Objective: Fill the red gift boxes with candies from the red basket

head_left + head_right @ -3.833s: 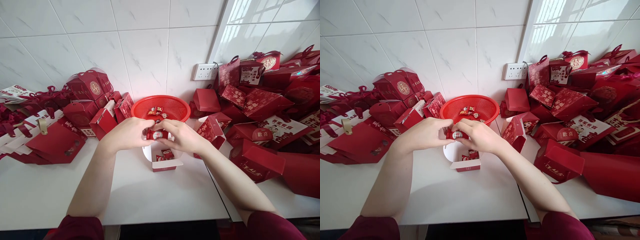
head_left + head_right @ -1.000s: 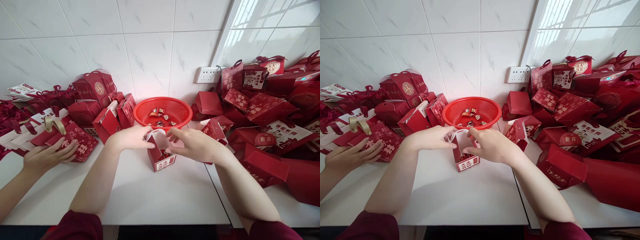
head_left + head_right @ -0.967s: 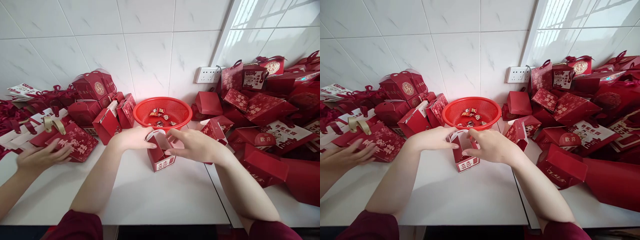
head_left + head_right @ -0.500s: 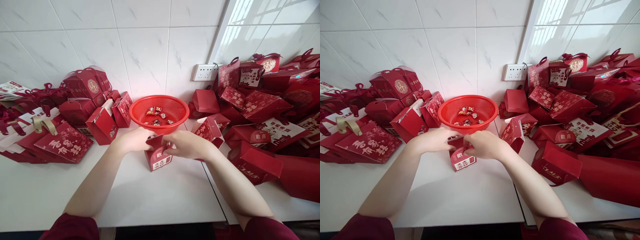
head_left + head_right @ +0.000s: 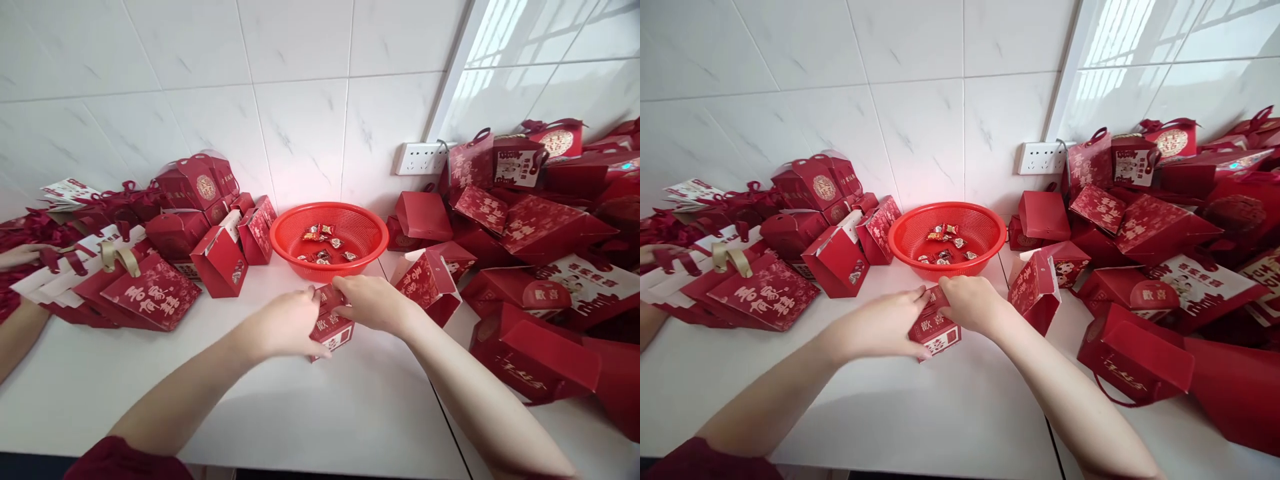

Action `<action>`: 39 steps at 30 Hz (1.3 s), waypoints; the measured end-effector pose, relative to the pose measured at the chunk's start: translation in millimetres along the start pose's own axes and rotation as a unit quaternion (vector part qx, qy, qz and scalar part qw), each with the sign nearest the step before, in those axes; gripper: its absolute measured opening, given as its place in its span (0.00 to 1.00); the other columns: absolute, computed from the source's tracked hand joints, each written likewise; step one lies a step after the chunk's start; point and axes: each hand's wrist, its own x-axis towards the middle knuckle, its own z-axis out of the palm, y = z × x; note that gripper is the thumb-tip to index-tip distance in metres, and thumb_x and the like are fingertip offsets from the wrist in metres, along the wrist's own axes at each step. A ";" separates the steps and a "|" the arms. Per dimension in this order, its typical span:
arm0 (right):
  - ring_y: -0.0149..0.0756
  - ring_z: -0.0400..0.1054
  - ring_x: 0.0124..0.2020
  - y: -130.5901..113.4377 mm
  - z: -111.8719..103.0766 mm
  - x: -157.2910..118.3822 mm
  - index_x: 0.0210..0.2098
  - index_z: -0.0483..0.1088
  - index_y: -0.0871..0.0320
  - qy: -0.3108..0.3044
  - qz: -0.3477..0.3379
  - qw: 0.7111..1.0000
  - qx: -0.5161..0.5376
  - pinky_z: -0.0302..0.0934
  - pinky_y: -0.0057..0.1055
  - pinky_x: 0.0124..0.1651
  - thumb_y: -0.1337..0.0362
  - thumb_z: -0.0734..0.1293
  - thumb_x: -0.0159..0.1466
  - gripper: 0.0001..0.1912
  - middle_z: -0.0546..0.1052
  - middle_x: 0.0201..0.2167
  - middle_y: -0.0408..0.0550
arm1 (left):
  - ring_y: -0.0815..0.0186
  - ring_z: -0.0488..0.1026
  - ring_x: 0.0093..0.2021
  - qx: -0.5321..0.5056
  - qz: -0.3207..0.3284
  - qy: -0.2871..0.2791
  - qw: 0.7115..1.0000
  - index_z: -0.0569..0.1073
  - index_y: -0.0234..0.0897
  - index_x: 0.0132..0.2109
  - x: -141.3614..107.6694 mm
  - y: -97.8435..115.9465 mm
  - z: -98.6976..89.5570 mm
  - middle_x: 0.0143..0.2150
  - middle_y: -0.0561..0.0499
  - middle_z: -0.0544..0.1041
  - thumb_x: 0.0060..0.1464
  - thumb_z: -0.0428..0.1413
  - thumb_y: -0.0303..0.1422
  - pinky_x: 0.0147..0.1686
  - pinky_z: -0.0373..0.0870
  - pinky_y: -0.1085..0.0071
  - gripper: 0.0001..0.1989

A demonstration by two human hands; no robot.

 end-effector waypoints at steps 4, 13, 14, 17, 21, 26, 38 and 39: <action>0.40 0.72 0.35 -3.7 5.6 -1.0 0.38 0.68 0.59 0.009 -0.018 1.000 0.002 0.52 0.31 0.29 0.64 0.62 0.67 0.05 0.77 0.36 0.49 | 0.40 0.58 0.66 0.118 -0.035 0.081 0.989 0.58 0.23 0.68 -8.9 5.1 46.8 0.67 0.25 0.59 0.57 0.56 0.46 0.55 0.69 0.51 0.40; 0.39 0.72 0.37 -14.3 1.0 -18.5 0.42 0.67 0.58 -0.081 -0.142 0.980 0.112 0.56 0.30 0.32 0.63 0.62 0.67 0.07 0.77 0.39 0.49 | 0.46 0.65 0.60 0.086 0.043 0.197 0.976 0.63 0.45 0.67 -64.0 -26.6 77.3 0.70 0.40 0.58 0.58 0.54 0.49 0.56 0.68 0.48 0.33; 0.40 0.72 0.37 -15.0 0.7 -19.8 0.44 0.67 0.57 -0.092 -0.140 0.979 0.117 0.57 0.31 0.33 0.63 0.63 0.66 0.08 0.77 0.40 0.49 | 0.47 0.66 0.59 0.082 0.036 0.203 0.975 0.63 0.46 0.67 -70.7 -28.3 78.5 0.70 0.41 0.58 0.58 0.54 0.49 0.56 0.68 0.49 0.32; 0.44 0.72 0.43 -17.6 2.9 -21.8 0.48 0.68 0.58 -0.110 -0.119 0.981 0.109 0.59 0.33 0.36 0.62 0.64 0.66 0.12 0.77 0.46 0.52 | 0.48 0.66 0.58 0.080 -0.028 0.235 0.968 0.65 0.47 0.66 -89.8 -37.5 85.3 0.70 0.44 0.59 0.59 0.54 0.47 0.55 0.69 0.51 0.29; 0.48 0.72 0.47 -20.6 16.2 -18.1 0.52 0.69 0.58 -0.161 -0.120 0.975 0.097 0.60 0.37 0.40 0.60 0.65 0.66 0.17 0.77 0.48 0.54 | 0.48 0.64 0.59 0.101 -0.172 0.303 0.932 0.69 0.44 0.63 -111.7 -66.1 93.4 0.69 0.45 0.61 0.60 0.53 0.45 0.56 0.68 0.54 0.26; 0.45 0.73 0.42 -42.6 63.7 3.0 0.48 0.71 0.56 -0.153 -0.198 0.965 0.083 0.58 0.34 0.36 0.57 0.64 0.65 0.14 0.78 0.43 0.51 | 0.44 0.64 0.60 0.160 -0.300 0.318 0.885 0.68 0.46 0.64 -131.9 -98.8 91.8 0.69 0.43 0.60 0.61 0.51 0.45 0.53 0.66 0.48 0.26; 0.31 0.66 0.30 -59.8 124.8 29.7 0.32 0.67 0.57 -0.047 -0.244 0.966 0.075 0.49 0.29 0.33 0.59 0.56 0.72 0.15 0.76 0.30 0.45 | 0.41 0.58 0.65 0.151 -0.313 0.327 0.878 0.63 0.43 0.67 -152.7 -133.3 98.2 0.70 0.41 0.57 0.58 0.53 0.46 0.61 0.59 0.49 0.33; 0.31 0.65 0.29 -58.3 124.3 30.1 0.32 0.66 0.57 -0.046 -0.248 0.965 0.079 0.49 0.29 0.33 0.59 0.57 0.72 0.15 0.75 0.30 0.44 | 0.43 0.61 0.63 0.146 -0.304 0.335 0.880 0.64 0.44 0.67 -153.1 -134.4 98.0 0.70 0.42 0.58 0.58 0.53 0.45 0.61 0.59 0.50 0.31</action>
